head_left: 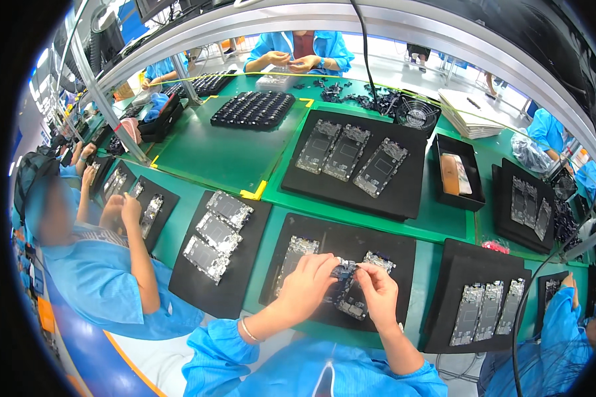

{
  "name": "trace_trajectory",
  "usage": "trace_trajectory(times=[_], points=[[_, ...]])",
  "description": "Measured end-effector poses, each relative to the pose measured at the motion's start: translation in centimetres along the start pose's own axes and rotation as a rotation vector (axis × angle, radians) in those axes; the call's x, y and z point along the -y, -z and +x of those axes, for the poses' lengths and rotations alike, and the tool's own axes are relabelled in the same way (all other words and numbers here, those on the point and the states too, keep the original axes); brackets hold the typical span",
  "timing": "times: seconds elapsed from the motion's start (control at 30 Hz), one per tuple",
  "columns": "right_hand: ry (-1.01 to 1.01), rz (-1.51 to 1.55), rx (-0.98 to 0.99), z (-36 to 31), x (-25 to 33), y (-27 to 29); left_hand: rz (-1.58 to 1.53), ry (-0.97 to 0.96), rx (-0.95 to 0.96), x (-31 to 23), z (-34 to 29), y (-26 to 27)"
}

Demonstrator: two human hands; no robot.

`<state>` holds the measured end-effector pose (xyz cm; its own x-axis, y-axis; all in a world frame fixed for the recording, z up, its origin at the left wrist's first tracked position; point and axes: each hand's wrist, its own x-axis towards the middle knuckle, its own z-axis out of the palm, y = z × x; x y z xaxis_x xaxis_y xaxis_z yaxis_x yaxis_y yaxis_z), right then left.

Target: The person assembles electronic components on circuit boards by hand. They pick up small black parts from a tray and insert them into slots on the board, repeating this process for multiple boards laid out on the green workbench.

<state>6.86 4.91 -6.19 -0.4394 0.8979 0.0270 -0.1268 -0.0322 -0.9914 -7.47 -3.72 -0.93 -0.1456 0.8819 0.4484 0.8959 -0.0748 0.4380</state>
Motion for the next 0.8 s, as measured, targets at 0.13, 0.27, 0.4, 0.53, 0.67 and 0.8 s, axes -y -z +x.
trace_trajectory(times=[0.13, 0.27, 0.4, 0.53, 0.67, 0.8], points=[[0.07, -0.048, -0.014, -1.2, 0.4, 0.0, 0.123, -0.076, -0.086, -0.9, -1.5, -0.4], [0.096, -0.045, -0.023, -1.6, 0.4, 0.0, 0.163, -0.117, -0.109, -1.3, -2.2, -0.6], [0.091, -0.048, -0.013, -1.8, 0.8, 0.0, 0.176, -0.14, -0.135, -1.4, -2.5, -0.7], [0.095, -0.048, 0.016, -1.7, 1.1, 0.2, 0.166, -0.153, -0.159, -1.2, -2.6, -0.8], [0.053, -0.01, 0.051, -1.7, 1.2, 0.4, 0.146, -0.139, -0.164, -1.1, -2.7, -1.0], [0.048, 0.058, 0.04, -1.9, 1.1, 0.1, 0.139, -0.127, -0.185, -1.1, -2.8, -1.1]])
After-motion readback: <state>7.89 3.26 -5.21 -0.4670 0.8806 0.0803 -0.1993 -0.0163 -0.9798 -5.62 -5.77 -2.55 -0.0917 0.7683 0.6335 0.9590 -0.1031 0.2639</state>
